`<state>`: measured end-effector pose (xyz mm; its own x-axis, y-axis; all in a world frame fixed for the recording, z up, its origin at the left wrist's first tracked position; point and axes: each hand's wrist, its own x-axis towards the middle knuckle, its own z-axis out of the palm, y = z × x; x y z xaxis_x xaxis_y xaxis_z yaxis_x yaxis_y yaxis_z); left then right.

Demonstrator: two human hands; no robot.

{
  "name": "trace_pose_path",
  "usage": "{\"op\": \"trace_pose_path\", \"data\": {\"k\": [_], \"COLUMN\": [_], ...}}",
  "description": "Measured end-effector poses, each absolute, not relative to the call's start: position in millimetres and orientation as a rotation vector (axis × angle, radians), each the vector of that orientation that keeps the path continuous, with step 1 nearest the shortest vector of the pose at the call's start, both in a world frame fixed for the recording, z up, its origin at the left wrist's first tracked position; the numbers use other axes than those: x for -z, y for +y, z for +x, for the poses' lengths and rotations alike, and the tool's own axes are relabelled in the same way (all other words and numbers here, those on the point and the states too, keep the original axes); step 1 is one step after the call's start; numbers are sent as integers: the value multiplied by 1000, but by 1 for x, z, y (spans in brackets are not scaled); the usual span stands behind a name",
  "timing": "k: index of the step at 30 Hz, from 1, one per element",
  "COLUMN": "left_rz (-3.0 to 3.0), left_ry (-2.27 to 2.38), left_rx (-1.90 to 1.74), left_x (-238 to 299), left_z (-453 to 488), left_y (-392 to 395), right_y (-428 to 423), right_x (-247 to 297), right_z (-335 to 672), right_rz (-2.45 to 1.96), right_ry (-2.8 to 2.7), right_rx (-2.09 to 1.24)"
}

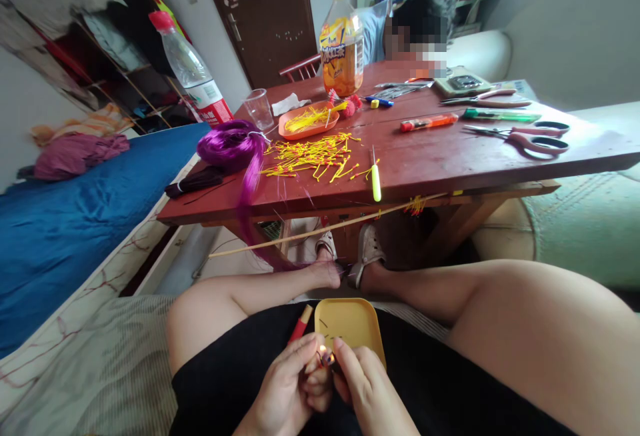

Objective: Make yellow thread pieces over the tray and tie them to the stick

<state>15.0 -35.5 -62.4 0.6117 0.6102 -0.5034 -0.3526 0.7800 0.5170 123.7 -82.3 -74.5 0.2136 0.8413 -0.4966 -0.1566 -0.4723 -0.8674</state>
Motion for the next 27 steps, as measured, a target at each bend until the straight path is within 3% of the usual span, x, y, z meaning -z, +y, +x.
{"op": "trace_pose_path", "data": {"k": [27], "left_rz": [404], "left_ry": [718], "left_rx": [-568], "left_x": [63], "left_z": [15], "left_y": [-35], "right_y": [-84], "right_x": [76], "right_z": [128], "right_rz": [-1554], "right_ry": [-611], "right_rx": [-1430]}}
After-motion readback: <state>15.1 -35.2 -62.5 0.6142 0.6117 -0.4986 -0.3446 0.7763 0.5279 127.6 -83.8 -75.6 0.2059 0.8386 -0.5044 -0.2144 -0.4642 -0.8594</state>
